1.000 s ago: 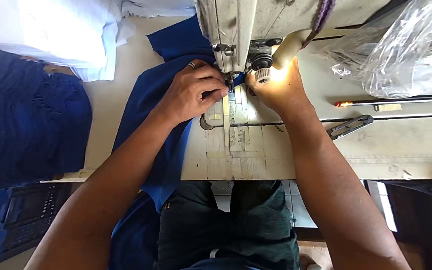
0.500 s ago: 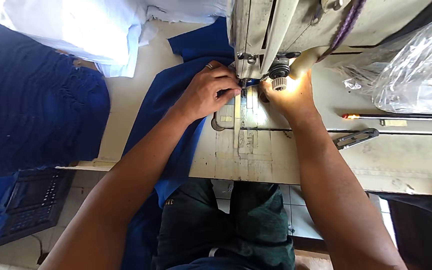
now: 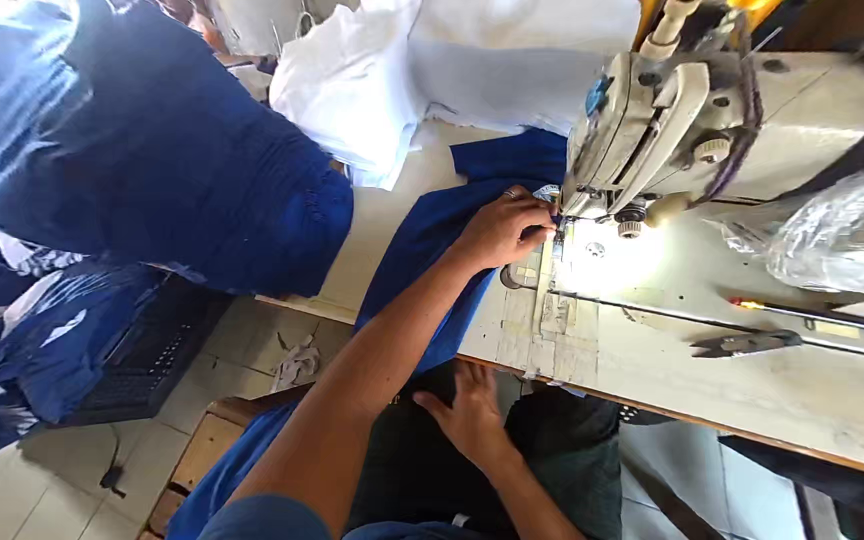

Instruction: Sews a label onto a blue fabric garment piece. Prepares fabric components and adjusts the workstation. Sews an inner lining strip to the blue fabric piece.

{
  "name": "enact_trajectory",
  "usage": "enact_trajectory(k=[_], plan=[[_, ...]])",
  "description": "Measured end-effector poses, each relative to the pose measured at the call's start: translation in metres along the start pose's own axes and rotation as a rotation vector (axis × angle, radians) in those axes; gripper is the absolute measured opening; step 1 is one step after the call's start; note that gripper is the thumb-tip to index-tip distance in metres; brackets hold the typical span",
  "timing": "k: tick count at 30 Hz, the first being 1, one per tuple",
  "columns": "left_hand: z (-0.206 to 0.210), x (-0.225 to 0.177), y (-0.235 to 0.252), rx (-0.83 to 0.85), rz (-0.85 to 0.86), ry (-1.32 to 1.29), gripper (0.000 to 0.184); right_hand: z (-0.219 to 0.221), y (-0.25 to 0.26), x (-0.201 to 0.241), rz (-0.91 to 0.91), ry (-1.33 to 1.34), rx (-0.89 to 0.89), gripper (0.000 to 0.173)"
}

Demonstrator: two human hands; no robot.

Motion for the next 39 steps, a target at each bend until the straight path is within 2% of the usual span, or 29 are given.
enact_trajectory(k=[2, 3, 4, 6, 8, 9, 12, 13, 14, 17, 20, 23, 25, 27, 34, 36, 39], plan=[[0.0, 0.002, -0.003, 0.004, -0.064, 0.028, 0.023, 0.031, 0.007, 0.017, -0.114, 0.292, -0.155, 0.036], [-0.002, 0.007, -0.006, -0.001, -0.112, 0.053, 0.026, 0.039, 0.003, 0.029, -0.126, 0.45, -0.113, 0.023], [-0.005, 0.015, -0.011, -0.006, -0.175, 0.08, 0.028, 0.041, -0.007, 0.041, -0.11, 0.598, 0.011, 0.017], [-0.023, 0.036, -0.026, -0.012, -0.334, 0.175, 0.033, 0.014, -0.038, 0.058, -0.098, 0.781, 0.284, 0.019], [-0.046, 0.054, -0.054, -0.017, -0.501, 0.295, 0.04, -0.032, -0.065, 0.038, -0.054, 0.67, 0.344, 0.017], [-0.054, 0.057, -0.07, -0.007, -0.558, 0.355, 0.045, -0.047, -0.075, 0.014, 0.001, 0.502, 0.333, 0.018], [-0.062, 0.041, -0.104, 0.109, -0.629, 0.401, 0.056, -0.043, -0.103, -0.045, 0.186, -0.117, 0.452, 0.045], [-0.068, 0.035, -0.107, 0.139, -0.629, 0.356, 0.058, -0.042, -0.107, -0.048, 0.168, -0.205, 0.418, 0.049], [-0.081, 0.03, -0.103, 0.137, -0.639, 0.292, 0.059, -0.051, -0.106, -0.042, 0.105, -0.248, 0.308, 0.046], [-0.157, 0.032, -0.06, -0.047, -0.654, 0.247, 0.048, -0.1, -0.086, -0.005, -0.152, -0.227, -0.043, 0.026], [-0.231, 0.084, -0.009, -0.164, -0.654, 0.328, 0.039, -0.154, -0.053, 0.028, -0.34, -0.133, -0.217, 0.022], [-0.271, 0.159, 0.015, -0.21, -0.706, 0.322, 0.04, -0.194, -0.011, 0.024, -0.367, -0.036, -0.323, 0.025], [-0.276, 0.196, 0.014, -0.166, -0.788, 0.275, 0.049, -0.205, 0.015, 0.0, -0.315, 0.098, -0.323, 0.025], [-0.273, 0.211, 0.016, -0.105, -0.832, 0.273, 0.054, -0.208, 0.028, -0.019, -0.259, 0.25, -0.324, 0.021], [-0.281, 0.208, 0.021, -0.086, -0.798, 0.334, 0.049, -0.204, 0.025, -0.02, -0.239, 0.24, -0.352, 0.022], [-0.289, 0.205, 0.018, -0.164, -0.832, 0.23, 0.044, -0.197, 0.026, -0.009, -0.226, 0.148, -0.378, 0.022], [-0.297, 0.196, 0.002, -0.42, -0.936, -0.072, 0.038, -0.165, 0.04, 0.043, -0.335, 0.063, -0.336, 0.021]])
Point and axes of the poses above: each hand's wrist, its own y-axis towards the middle knuckle, its own z-axis out of the palm, x = y × z, the point moved 9 cm from there along y, towards the middle knuckle, and after that the axes turned 1 degree about -y, right-handed, at the moved point
